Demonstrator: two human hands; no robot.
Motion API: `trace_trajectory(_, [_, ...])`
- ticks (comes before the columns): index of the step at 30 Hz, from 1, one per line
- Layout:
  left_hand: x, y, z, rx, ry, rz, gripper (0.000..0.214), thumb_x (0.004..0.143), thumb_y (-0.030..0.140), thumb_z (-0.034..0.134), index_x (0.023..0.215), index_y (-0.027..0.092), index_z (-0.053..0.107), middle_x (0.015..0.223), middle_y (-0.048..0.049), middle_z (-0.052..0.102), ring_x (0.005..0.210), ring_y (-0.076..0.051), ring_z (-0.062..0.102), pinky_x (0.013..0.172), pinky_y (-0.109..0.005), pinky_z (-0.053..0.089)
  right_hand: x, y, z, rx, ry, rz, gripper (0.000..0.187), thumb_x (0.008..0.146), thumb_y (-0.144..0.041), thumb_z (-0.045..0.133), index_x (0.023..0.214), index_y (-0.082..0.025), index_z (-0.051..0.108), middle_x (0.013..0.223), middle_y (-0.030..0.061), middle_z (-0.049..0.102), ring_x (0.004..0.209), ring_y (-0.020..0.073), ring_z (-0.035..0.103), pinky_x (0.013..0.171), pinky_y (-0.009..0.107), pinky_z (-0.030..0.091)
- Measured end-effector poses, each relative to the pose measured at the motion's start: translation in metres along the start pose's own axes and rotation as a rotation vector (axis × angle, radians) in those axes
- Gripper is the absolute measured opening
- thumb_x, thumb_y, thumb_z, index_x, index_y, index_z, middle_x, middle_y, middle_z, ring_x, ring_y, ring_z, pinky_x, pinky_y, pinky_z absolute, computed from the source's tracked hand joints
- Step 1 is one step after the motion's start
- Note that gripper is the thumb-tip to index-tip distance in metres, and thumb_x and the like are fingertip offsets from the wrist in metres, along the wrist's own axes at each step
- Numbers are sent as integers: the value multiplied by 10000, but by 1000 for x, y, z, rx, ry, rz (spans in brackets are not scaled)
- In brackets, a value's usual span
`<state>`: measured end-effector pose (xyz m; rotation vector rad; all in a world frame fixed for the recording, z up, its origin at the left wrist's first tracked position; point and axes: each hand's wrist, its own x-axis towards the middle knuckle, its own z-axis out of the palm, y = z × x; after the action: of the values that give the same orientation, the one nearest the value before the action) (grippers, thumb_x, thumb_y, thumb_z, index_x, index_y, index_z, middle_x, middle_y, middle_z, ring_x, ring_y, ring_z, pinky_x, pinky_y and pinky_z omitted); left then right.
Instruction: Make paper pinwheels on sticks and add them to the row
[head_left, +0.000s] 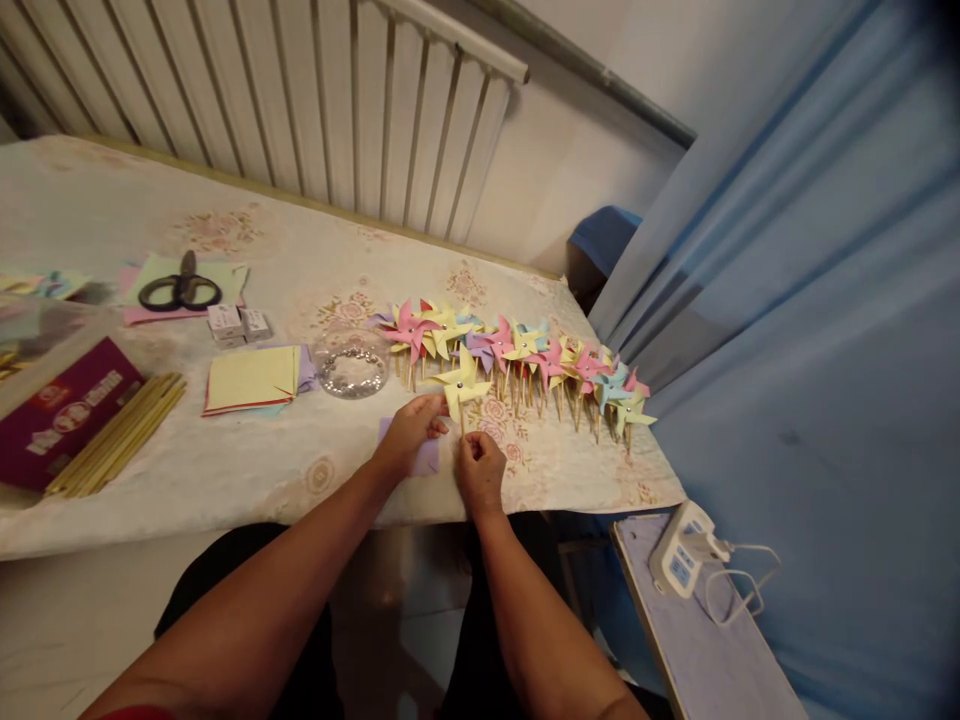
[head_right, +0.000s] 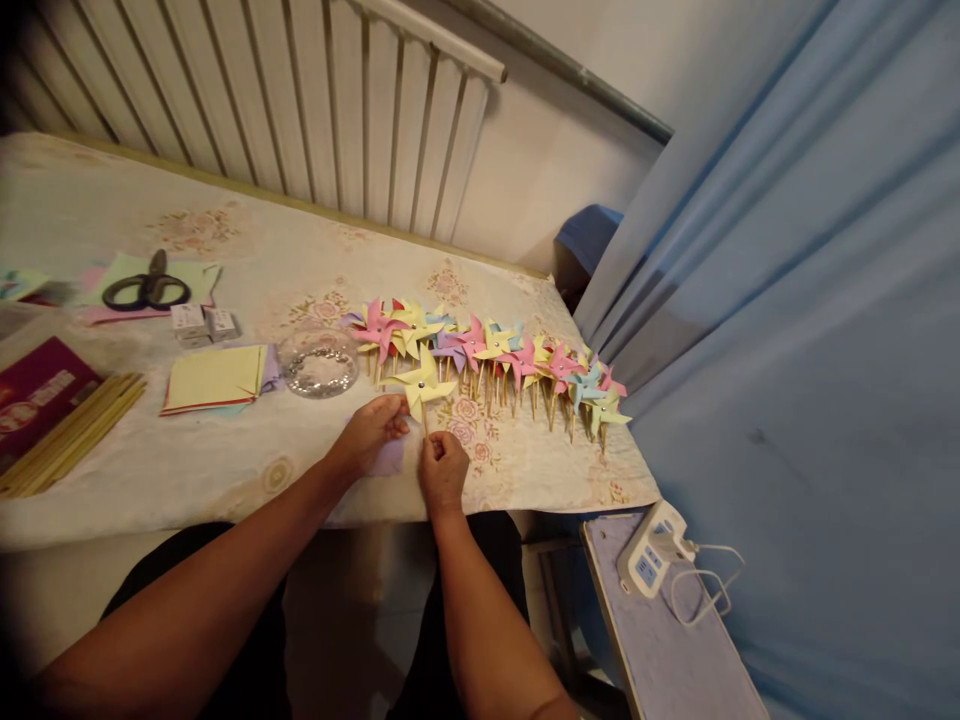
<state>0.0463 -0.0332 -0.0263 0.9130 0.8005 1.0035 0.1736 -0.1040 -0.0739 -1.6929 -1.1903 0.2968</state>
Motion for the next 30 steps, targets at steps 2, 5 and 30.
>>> trace_trajectory(2, [3,0,-1,-25,-28,-14,326,821,500,634,857,177,609,840,-15,633,607,-82,554,573,-213,413,0,-1,0,-1,2,2,155,814,-266,527,702,-201,610,646,-31,541,609,138,475,621,261,365])
trace_trajectory(5, [7,1,0,-45,-51,-35,341,814,520,627,870,185,590,849,-12,621,612,-85,550,584,-222,415,1,-2,1,-7,-3,6,148,811,-261,528,706,-202,615,645,-31,540,613,140,481,620,262,367])
trace_trajectory(30, [14,3,2,-89,-66,-66,354,760,509,682,811,195,525,779,14,551,618,-80,549,588,-218,405,2,-9,0,-41,-27,-1,153,810,-266,525,684,-205,588,628,-36,522,606,138,461,615,264,362])
